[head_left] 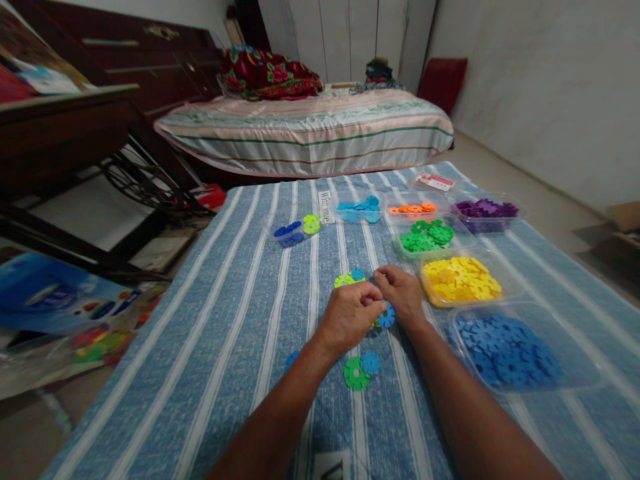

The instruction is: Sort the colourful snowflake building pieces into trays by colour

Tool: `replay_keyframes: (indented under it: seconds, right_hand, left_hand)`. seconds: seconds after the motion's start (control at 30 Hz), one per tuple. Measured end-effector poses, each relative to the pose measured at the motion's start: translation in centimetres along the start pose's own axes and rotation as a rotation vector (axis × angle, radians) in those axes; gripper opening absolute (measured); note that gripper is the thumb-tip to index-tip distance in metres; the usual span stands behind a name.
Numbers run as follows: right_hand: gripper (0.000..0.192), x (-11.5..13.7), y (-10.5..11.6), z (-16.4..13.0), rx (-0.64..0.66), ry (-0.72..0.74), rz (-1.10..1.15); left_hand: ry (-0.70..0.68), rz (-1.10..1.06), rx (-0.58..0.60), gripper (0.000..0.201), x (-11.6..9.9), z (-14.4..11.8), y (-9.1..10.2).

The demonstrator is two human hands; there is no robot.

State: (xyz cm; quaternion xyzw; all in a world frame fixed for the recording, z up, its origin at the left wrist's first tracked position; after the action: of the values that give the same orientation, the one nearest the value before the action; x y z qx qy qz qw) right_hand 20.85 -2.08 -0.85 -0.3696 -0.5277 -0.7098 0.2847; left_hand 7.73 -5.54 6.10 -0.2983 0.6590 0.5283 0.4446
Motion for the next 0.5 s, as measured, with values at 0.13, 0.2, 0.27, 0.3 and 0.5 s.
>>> replay_keyframes:
  seconds: [0.13, 0.2, 0.27, 0.3, 0.5]
  right_hand:
    - [0.03, 0.07, 0.01, -0.04, -0.008, 0.001, -0.007]
    - [0.03, 0.09, 0.0, -0.08, -0.007, -0.003, -0.006]
    - [0.029, 0.08, -0.01, -0.11, -0.009, -0.003, -0.006]
    - [0.03, 0.07, -0.01, -0.12, -0.011, -0.004, -0.006]
    - [0.029, 0.02, 0.05, -0.1, 0.012, -0.03, 0.011]
  left_hand:
    - [-0.001, -0.013, -0.006, 0.007, 0.03, -0.02, -0.08]
    - [0.005, -0.025, -0.006, 0.008, -0.03, -0.06, -0.06]
    - [0.013, -0.038, -0.005, 0.008, -0.14, -0.1, -0.04]
    - [0.016, -0.047, -0.004, 0.009, -0.19, -0.11, -0.04]
    - [0.04, -0.095, 0.006, 0.008, -0.24, -0.05, -0.25]
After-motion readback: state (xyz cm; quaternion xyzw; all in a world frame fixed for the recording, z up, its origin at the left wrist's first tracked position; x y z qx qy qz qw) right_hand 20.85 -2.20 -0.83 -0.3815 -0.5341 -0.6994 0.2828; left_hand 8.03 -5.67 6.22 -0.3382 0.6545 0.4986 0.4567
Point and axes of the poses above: each hand's wrist, its own z-axis towards the middle knuckle, its own y-axis out of the back of the hand, x = y × z, the point moved 1 cm from there along z, towards the middle knuckle, and after that the axes turned 1 degree about z, right-handed, at the moved point
